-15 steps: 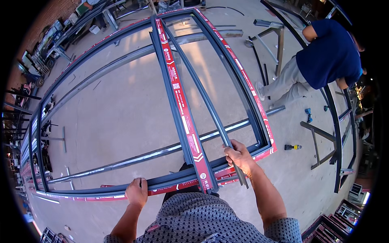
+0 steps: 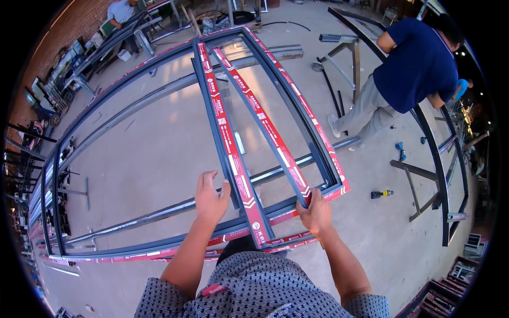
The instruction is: The person assembles a large window frame by hand, fitting metal profiles together on a workbench. They align and insert multiple frame sections, including vertical and horizontal pieces, to form a complete rectangular structure. The person handles the frame components directly without using tools.
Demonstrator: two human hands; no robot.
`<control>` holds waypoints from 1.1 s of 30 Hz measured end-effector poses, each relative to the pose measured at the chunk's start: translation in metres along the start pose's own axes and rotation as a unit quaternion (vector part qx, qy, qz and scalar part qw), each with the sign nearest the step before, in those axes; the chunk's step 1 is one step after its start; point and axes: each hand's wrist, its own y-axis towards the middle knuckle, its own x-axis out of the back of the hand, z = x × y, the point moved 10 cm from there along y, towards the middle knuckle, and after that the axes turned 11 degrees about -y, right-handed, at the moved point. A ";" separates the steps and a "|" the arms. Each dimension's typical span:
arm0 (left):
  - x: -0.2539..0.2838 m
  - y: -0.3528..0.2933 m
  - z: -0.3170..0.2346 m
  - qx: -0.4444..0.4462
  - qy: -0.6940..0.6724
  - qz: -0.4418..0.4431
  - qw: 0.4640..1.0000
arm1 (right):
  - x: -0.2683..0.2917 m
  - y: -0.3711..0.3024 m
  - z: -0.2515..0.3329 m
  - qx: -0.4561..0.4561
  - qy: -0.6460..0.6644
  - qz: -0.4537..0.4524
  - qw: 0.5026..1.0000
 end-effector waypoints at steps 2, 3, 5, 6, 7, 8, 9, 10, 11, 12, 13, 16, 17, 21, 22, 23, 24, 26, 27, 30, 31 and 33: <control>-0.010 0.011 -0.024 -0.041 -0.006 -0.004 0.999 | 0.008 -0.012 -0.005 -0.006 -0.022 -0.016 1.000; -0.016 0.016 -0.036 -0.063 -0.013 0.001 0.998 | 0.011 -0.018 -0.009 -0.003 -0.032 -0.031 0.999; -0.034 0.023 -0.054 -0.081 -0.036 0.015 0.996 | 0.014 -0.030 -0.022 0.008 -0.048 -0.062 0.997; -0.044 0.025 -0.059 -0.081 -0.040 0.035 0.995 | 0.014 -0.035 -0.028 0.006 -0.053 -0.072 0.996; -0.054 0.027 -0.062 -0.080 -0.044 0.053 0.994 | 0.013 -0.040 -0.034 0.004 -0.057 -0.082 0.995; -0.063 0.029 -0.065 -0.079 -0.048 0.072 0.993 | 0.014 -0.044 -0.038 0.002 -0.062 -0.092 0.994; -0.072 0.030 -0.072 -0.092 -0.038 0.087 0.991 | 0.015 -0.050 -0.043 -0.007 -0.067 -0.099 0.993; -0.078 0.030 -0.082 -0.116 -0.033 0.090 0.989 | 0.016 -0.055 -0.048 -0.005 -0.070 -0.111 0.991; -0.085 0.031 -0.092 -0.140 -0.029 0.093 0.985 | 0.017 -0.059 -0.055 -0.004 -0.074 -0.122 0.990; -0.088 0.033 -0.101 -0.163 -0.022 0.095 0.982 | 0.018 -0.063 -0.058 -0.001 -0.077 -0.133 0.988; -0.095 0.036 -0.108 -0.183 -0.011 0.120 0.976 | 0.019 -0.068 -0.064 -0.011 -0.072 -0.134 0.988; -0.104 0.047 -0.142 -0.281 0.033 0.165 0.945 | 0.027 -0.087 -0.081 -0.030 -0.076 -0.108 0.991; -0.105 0.053 -0.153 -0.320 0.064 0.170 0.930 | 0.033 -0.095 -0.086 -0.024 -0.078 -0.110 0.991; -0.097 0.088 -0.182 -0.412 0.157 0.185 0.878 | 0.058 -0.129 -0.121 0.048 -0.090 -0.157 0.982; -0.094 0.100 -0.185 -0.420 0.174 0.191 0.870 | 0.064 -0.137 -0.133 0.065 -0.095 -0.174 0.978; -0.089 0.109 -0.190 -0.455 0.184 0.167 0.855 | 0.071 -0.146 -0.147 0.077 -0.114 -0.185 0.973; -0.087 0.122 -0.190 -0.451 0.198 0.185 0.850 | 0.080 -0.153 -0.159 0.086 -0.132 -0.197 0.968; -0.083 0.138 -0.185 -0.439 0.223 0.229 0.840 | 0.113 -0.161 -0.168 0.088 -0.165 -0.222 0.957; -0.064 0.135 -0.200 -0.496 0.183 0.181 0.829 | 0.131 -0.163 -0.171 0.066 -0.187 -0.231 0.953; -0.051 0.148 -0.196 -0.455 0.210 0.227 0.835 | 0.181 -0.166 -0.183 -0.035 -0.249 -0.270 0.929; -0.045 0.146 -0.204 -0.474 0.193 0.226 0.829 | 0.197 -0.173 -0.180 -0.063 -0.289 -0.331 0.896; -0.033 0.146 -0.219 -0.461 0.172 0.223 0.841 | 0.225 -0.187 -0.172 -0.096 -0.315 -0.434 0.839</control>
